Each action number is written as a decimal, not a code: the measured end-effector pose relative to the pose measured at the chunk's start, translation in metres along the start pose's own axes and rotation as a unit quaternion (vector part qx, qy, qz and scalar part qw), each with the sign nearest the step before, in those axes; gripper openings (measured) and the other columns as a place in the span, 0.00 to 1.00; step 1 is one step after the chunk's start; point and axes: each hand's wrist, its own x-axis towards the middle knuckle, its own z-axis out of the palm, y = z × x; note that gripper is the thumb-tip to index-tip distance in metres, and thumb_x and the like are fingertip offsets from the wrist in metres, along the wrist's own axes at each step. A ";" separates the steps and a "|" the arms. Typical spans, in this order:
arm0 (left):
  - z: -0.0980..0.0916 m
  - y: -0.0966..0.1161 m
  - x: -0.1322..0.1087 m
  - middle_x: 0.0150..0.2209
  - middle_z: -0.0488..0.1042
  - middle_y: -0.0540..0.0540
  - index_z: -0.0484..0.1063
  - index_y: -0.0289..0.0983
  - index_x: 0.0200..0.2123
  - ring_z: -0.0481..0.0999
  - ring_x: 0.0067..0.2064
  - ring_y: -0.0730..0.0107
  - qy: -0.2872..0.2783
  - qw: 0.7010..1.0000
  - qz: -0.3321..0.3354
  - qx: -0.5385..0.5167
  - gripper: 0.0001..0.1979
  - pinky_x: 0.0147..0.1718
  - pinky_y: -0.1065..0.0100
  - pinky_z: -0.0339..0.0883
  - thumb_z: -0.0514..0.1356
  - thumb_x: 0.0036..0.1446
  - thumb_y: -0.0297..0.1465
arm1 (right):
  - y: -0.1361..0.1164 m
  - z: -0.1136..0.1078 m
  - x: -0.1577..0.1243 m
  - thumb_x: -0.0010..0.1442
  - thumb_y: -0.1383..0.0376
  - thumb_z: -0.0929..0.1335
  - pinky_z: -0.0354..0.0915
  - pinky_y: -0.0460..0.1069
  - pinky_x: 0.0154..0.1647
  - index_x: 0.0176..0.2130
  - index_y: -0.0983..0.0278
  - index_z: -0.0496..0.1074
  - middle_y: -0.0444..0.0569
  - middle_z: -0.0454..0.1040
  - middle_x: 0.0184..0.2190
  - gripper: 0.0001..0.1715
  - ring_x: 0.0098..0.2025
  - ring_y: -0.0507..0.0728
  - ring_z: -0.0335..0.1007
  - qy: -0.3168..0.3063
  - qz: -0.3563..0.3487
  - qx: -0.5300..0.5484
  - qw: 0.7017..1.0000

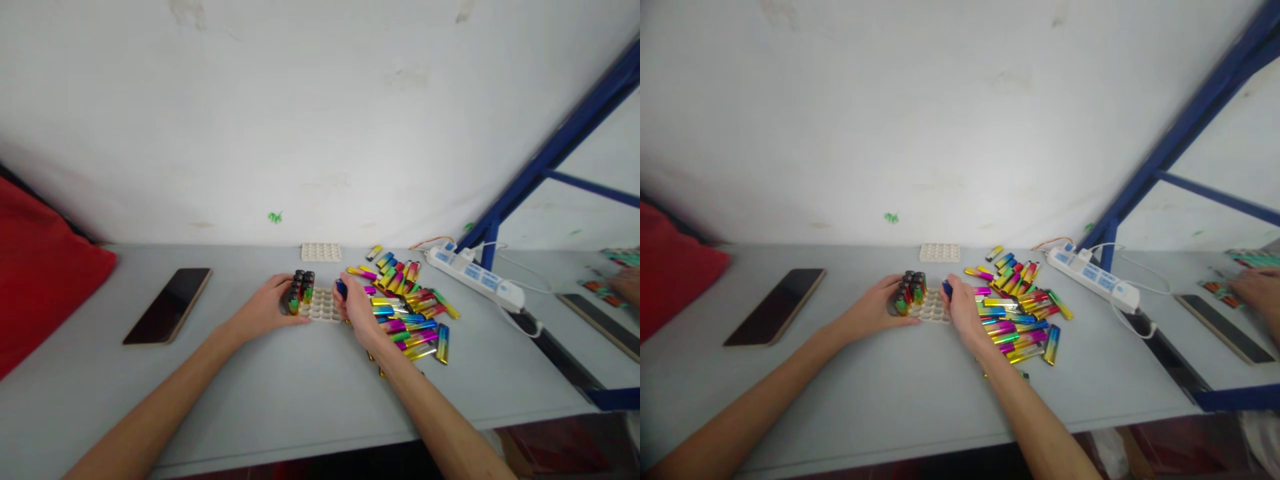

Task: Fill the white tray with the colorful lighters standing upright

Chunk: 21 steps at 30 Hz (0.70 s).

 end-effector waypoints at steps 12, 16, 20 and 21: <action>0.003 -0.002 -0.004 0.69 0.84 0.37 0.84 0.43 0.66 0.84 0.70 0.37 0.001 1.000 -0.008 -0.015 0.43 0.77 0.43 0.76 0.84 0.52 0.55 | -0.006 -0.005 -0.015 0.81 0.37 0.66 0.75 0.55 0.50 0.45 0.58 0.79 0.51 0.81 0.40 0.30 0.45 0.63 0.79 0.004 -0.248 -0.252 0.935; 0.004 -0.003 -0.005 0.69 0.83 0.37 0.84 0.42 0.65 0.83 0.71 0.37 0.005 1.000 -0.008 -0.017 0.42 0.77 0.42 0.75 0.85 0.53 0.54 | -0.004 -0.006 -0.017 0.82 0.46 0.71 0.75 0.54 0.49 0.43 0.59 0.83 0.52 0.83 0.38 0.23 0.42 0.62 0.80 -0.015 -0.297 -0.326 0.897; 0.005 -0.002 -0.006 0.70 0.83 0.38 0.84 0.43 0.65 0.83 0.71 0.39 0.002 1.000 -0.004 -0.021 0.40 0.77 0.43 0.75 0.84 0.54 0.54 | 0.006 -0.008 -0.014 0.83 0.50 0.73 0.74 0.51 0.44 0.48 0.60 0.86 0.48 0.87 0.34 0.19 0.36 0.59 0.82 -0.026 -0.306 -0.347 0.886; 0.005 -0.001 -0.006 0.70 0.83 0.38 0.84 0.43 0.65 0.83 0.71 0.39 0.003 1.000 -0.001 -0.022 0.40 0.77 0.43 0.75 0.84 0.55 0.55 | 0.008 -0.009 -0.013 0.83 0.51 0.74 0.74 0.51 0.46 0.48 0.60 0.86 0.49 0.88 0.35 0.17 0.37 0.59 0.84 -0.022 -0.315 -0.357 0.879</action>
